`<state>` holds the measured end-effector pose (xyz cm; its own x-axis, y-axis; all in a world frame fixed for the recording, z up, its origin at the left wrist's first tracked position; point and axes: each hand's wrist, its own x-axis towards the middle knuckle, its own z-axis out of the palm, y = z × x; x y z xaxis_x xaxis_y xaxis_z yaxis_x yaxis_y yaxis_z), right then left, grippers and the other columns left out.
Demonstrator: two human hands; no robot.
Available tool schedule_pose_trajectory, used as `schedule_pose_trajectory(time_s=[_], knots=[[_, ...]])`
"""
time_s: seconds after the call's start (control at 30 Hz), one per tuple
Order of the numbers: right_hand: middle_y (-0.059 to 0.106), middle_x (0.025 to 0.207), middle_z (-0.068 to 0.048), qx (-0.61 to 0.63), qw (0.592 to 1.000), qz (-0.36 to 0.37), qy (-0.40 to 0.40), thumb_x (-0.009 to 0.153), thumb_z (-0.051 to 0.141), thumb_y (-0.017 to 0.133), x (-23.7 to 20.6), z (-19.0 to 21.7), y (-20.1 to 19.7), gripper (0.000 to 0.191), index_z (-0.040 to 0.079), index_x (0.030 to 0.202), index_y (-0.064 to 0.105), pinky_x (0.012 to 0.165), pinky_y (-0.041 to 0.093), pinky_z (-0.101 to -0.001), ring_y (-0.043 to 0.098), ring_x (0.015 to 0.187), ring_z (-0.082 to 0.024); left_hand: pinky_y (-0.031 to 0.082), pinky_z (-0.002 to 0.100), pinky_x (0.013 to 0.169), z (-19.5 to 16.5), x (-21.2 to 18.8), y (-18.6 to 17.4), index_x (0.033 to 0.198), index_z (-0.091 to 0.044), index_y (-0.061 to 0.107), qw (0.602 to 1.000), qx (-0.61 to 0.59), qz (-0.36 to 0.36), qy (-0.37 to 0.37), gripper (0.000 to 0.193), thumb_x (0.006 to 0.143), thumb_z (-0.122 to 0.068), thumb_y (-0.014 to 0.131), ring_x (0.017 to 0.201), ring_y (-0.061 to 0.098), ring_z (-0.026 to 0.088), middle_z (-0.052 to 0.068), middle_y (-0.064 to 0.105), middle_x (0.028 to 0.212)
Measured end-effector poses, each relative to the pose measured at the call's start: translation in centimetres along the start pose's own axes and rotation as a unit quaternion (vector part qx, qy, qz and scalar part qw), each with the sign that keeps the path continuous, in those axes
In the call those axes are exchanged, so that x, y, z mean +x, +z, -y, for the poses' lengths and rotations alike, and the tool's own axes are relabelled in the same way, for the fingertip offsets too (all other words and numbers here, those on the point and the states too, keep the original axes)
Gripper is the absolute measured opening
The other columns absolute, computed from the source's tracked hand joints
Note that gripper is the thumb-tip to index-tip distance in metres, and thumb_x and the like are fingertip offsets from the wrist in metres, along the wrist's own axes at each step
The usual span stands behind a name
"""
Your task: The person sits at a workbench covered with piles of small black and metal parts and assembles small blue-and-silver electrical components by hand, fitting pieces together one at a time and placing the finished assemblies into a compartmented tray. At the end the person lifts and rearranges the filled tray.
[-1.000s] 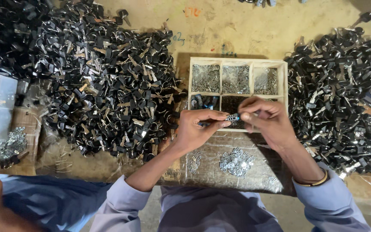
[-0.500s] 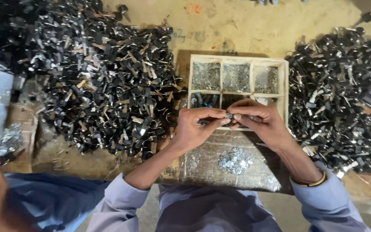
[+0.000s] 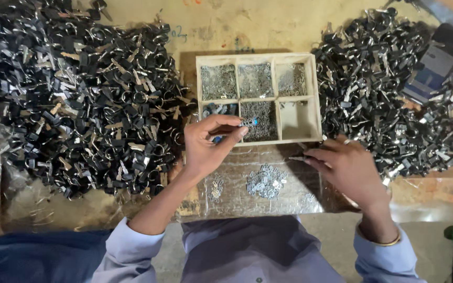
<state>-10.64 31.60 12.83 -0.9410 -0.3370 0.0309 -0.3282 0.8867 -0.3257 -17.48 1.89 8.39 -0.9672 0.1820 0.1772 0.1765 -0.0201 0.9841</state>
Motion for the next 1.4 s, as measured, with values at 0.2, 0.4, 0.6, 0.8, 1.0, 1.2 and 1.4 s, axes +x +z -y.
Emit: schedule_pose_trajectory(time_s=[0.2,0.4,0.6,0.8,1.0,1.2,1.4], knots=[[0.069,0.093,-0.006,0.074,0.993,-0.062,0.063,0.080,0.022,0.085,-4.0,2.0,4.1,0.021,0.012,0.098,0.080,0.075,0.052,-0.0398,0.062,0.089,-0.027,0.067,0.028,0.083,-1.3,-2.7,-1.4,0.109,0.003,0.072,0.999,-0.014,0.013,0.049,0.018,0.093,0.003,0.078,0.094,0.077,0.016,0.015,0.076,0.110],[0.065,0.119,-0.006,0.089,0.986,-0.133,-0.044,0.068,0.031,0.089,-7.3,6.3,6.9,0.034,0.016,0.096,0.077,0.102,0.039,-0.0500,0.049,0.123,-0.035,0.068,0.024,0.070,-1.1,-9.4,-2.7,0.106,0.001,0.070,0.996,-0.021,-0.017,0.083,0.018,0.091,0.005,0.078,0.084,0.078,0.015,0.015,0.076,0.102],[0.062,0.131,-0.002,0.097,0.987,-0.130,0.012,0.070,0.033,0.090,-9.9,7.0,7.5,0.043,0.018,0.108,0.076,0.111,0.032,-0.0504,0.046,0.130,-0.033,0.066,0.026,0.071,-1.0,-17.7,-0.9,0.118,0.006,0.067,0.991,-0.075,-0.067,-0.083,0.031,0.089,0.005,0.076,0.091,0.077,0.019,0.017,0.071,0.110],[0.069,0.122,0.003,0.077,0.984,-0.143,-0.075,0.073,0.021,0.087,-11.0,6.4,8.5,0.031,0.022,0.102,0.078,0.105,0.032,-0.0458,0.053,0.124,-0.026,0.066,0.025,0.061,0.7,-21.0,1.4,0.117,0.006,0.071,0.987,-0.068,-0.050,-0.137,0.025,0.091,0.007,0.073,0.092,0.080,0.022,0.018,0.072,0.115],[0.078,0.099,0.003,0.208,0.962,-0.174,0.001,0.081,0.010,0.085,-10.6,8.6,9.7,0.020,0.014,0.099,0.075,0.102,0.036,-0.0369,0.069,0.092,-0.010,0.060,0.022,0.053,2.1,-21.5,2.8,0.115,0.005,0.073,0.984,-0.013,-0.073,-0.160,0.025,0.090,0.005,0.075,0.085,0.081,0.019,0.016,0.078,0.112],[0.078,0.100,-0.001,0.267,0.949,-0.166,0.030,0.082,0.004,0.081,-7.8,10.7,10.2,0.021,0.010,0.102,0.077,0.095,0.039,-0.0325,0.070,0.089,-0.014,0.062,0.024,0.061,2.7,-21.0,3.0,0.116,0.006,0.073,0.988,-0.004,-0.088,-0.125,0.026,0.090,0.006,0.077,0.085,0.080,0.018,0.016,0.078,0.110],[0.077,0.094,0.000,0.289,0.945,-0.153,0.021,0.080,0.006,0.082,-6.4,12.1,10.0,0.018,0.010,0.096,0.076,0.093,0.035,-0.0329,0.068,0.083,-0.015,0.065,0.025,0.071,2.5,-20.7,3.1,0.115,0.005,0.074,0.991,-0.002,-0.086,-0.107,0.025,0.090,0.006,0.077,0.086,0.079,0.018,0.017,0.077,0.114]])
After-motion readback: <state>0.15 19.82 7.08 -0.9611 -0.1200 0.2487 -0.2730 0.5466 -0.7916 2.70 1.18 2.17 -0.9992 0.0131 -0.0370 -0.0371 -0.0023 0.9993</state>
